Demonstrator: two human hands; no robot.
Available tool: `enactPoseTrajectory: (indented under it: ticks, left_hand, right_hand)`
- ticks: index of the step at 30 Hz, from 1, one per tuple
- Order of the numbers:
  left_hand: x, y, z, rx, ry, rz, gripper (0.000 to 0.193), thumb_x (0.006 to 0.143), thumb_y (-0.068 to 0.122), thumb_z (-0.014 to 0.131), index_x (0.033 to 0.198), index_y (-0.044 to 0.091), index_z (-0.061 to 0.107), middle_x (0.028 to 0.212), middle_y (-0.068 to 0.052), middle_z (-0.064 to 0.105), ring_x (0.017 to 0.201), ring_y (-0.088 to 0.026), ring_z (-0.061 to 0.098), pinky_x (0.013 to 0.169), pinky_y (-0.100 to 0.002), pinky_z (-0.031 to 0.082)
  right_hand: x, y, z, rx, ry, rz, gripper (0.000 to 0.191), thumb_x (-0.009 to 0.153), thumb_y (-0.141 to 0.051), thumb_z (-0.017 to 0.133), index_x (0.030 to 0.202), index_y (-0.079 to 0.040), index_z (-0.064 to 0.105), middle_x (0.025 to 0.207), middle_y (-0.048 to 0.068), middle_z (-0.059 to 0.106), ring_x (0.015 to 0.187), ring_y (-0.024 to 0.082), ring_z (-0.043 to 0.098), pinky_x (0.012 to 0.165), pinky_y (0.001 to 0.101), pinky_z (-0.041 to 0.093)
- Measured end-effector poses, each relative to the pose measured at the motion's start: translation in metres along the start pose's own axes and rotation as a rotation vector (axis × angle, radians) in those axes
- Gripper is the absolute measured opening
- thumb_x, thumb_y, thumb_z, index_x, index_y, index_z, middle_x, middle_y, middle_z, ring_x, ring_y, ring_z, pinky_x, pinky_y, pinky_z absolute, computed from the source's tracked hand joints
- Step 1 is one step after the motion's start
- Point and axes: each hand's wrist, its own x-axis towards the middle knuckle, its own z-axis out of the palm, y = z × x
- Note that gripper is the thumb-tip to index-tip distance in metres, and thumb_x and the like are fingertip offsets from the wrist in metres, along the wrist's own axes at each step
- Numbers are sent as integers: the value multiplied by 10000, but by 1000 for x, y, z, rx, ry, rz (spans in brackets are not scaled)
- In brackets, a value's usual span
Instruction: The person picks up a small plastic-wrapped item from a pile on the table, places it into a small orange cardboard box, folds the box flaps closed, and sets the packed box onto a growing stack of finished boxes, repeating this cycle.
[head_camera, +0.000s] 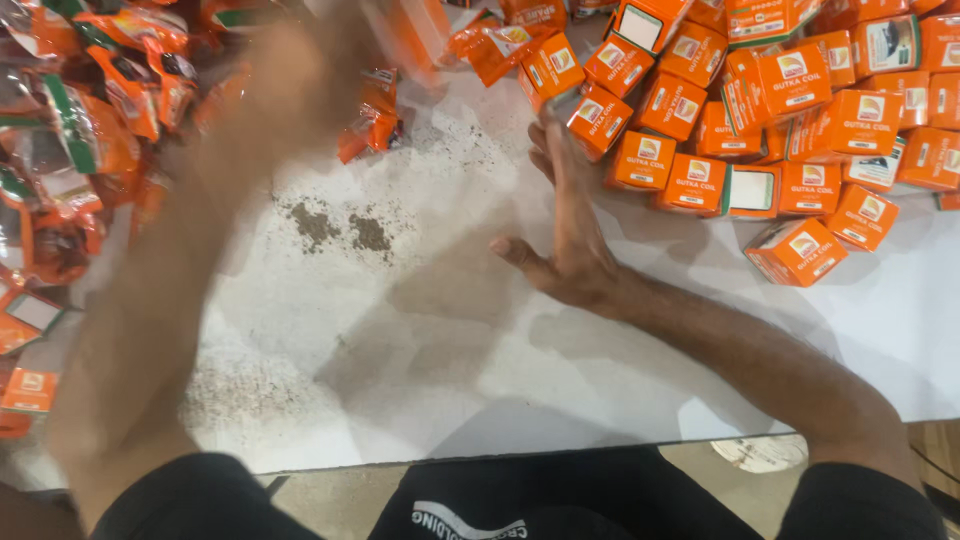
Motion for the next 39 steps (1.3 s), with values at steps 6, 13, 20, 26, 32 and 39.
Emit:
enactPoseTrajectory:
  ticks: [6, 13, 20, 26, 32, 39]
  left_hand:
    - [-79, 72, 34, -567, -89, -136, 489, 958, 17, 674, 1407, 98, 497, 1196, -107, 630, 941, -283, 704, 874, -432, 579]
    - [-89, 10, 61, 15, -6, -181, 551, 830, 93, 810, 1333, 104, 584, 1151, -204, 585, 895, -389, 679, 641, -464, 560]
    - [-106, 64, 56, -232, -96, -163, 295, 809, 87, 820, 1057, 53, 664, 1047, -171, 594, 814, -361, 685, 649, -457, 569]
    - [-136, 121, 55, -361, 496, -113, 325, 863, -43, 838, 1064, 28, 592, 1178, -158, 578, 1008, -312, 683, 714, -408, 603]
    - [-126, 142, 78, -182, 417, 182, 378, 877, 28, 861, 1156, 0, 607, 1249, -157, 638, 1287, -418, 621, 1076, -648, 453]
    - [-116, 157, 73, -162, 303, -135, 394, 830, 176, 844, 1183, 49, 724, 1258, -102, 620, 1457, -447, 362, 1171, -754, 198]
  right_hand:
    - [-15, -13, 3, 108, -320, 526, 729, 955, -311, 734, 1538, -40, 390, 1396, 152, 619, 1294, 298, 637, 1087, 408, 513]
    - [-16, -35, 8, -123, -247, 82, 679, 929, -195, 815, 1452, 11, 436, 1443, 217, 564, 1348, 431, 515, 1116, 493, 448]
    - [-22, -39, -1, -200, -198, 111, 654, 780, -255, 914, 1299, -4, 605, 1286, 157, 679, 1243, 363, 629, 1082, 451, 494]
    - [-21, -33, -2, -187, -159, 53, 698, 707, -254, 960, 1260, 9, 625, 1244, 168, 686, 1195, 365, 644, 1048, 453, 503]
    - [-23, -29, 2, -179, -185, 86, 673, 700, -131, 925, 1292, 2, 634, 1244, 163, 695, 1210, 346, 658, 1064, 446, 512]
    - [-21, -32, 1, -186, -192, 48, 714, 712, -166, 944, 1304, 30, 596, 1239, 186, 684, 1222, 383, 629, 1062, 477, 482]
